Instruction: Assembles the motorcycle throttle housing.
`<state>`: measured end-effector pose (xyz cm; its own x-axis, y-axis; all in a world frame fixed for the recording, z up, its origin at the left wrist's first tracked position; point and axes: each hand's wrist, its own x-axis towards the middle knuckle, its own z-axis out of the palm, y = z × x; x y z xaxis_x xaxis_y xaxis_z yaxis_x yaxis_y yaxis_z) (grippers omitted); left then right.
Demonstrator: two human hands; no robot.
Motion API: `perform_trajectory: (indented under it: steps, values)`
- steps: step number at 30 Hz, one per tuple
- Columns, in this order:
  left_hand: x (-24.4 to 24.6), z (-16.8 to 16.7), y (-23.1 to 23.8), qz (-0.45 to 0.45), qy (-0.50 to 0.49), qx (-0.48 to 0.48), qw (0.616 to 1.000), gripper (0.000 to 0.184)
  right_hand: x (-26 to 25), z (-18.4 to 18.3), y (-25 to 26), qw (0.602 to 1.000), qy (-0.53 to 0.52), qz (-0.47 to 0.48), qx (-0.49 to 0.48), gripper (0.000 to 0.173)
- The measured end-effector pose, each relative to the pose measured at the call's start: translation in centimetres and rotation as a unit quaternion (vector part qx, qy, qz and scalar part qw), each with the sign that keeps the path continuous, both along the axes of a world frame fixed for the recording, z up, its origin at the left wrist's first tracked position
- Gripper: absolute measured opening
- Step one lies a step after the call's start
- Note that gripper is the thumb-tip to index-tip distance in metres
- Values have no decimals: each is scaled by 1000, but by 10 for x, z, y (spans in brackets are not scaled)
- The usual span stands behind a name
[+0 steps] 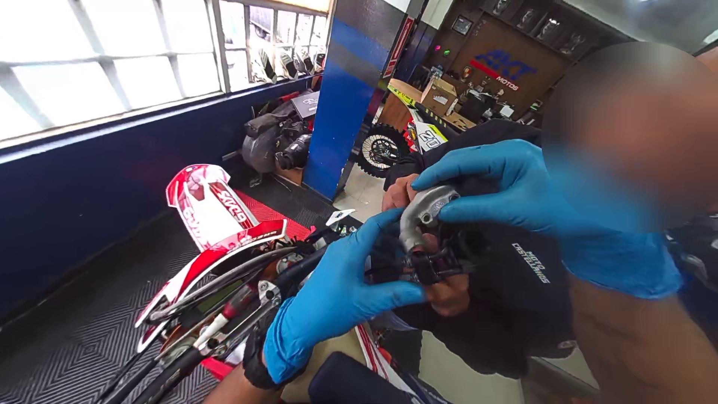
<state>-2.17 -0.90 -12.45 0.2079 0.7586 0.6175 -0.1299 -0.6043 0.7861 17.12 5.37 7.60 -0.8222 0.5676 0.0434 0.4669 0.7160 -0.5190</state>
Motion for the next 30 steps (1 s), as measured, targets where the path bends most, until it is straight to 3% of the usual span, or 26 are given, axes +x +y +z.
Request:
perform_trajectory:
  steps: [6, 12, 15, 17, 19, 21, 24, 30]
  values:
    - [4, 4, -4, 7, -11, -25, 1000, 67, 14, -32, 35, 983, 60, 67, -159, 31]
    - [12, 1, -5, 27, -30, -7, 999, 73, 18, -44, 44, 976, 69, 76, -191, 29]
    - [13, 1, -3, 29, -37, -7, 999, 73, 16, -33, 22, 994, 46, 6, -97, 25]
    - [13, 1, -1, 29, -21, -15, 999, 73, 11, -24, 1, 998, -4, -38, 45, 24]
    - [12, 3, 1, 32, 11, -23, 999, 72, 5, -21, -17, 973, -59, -67, 211, 25]
    - [10, 6, 3, 38, 37, -19, 998, 69, -1, -21, -30, 945, -95, -76, 304, 28]
    - [8, 8, 5, 44, 58, -3, 997, 60, -5, -17, -40, 932, -126, -72, 332, 28]
    - [14, 8, 4, 85, 90, 26, 992, 52, -6, -10, -44, 946, -138, -66, 288, 30]
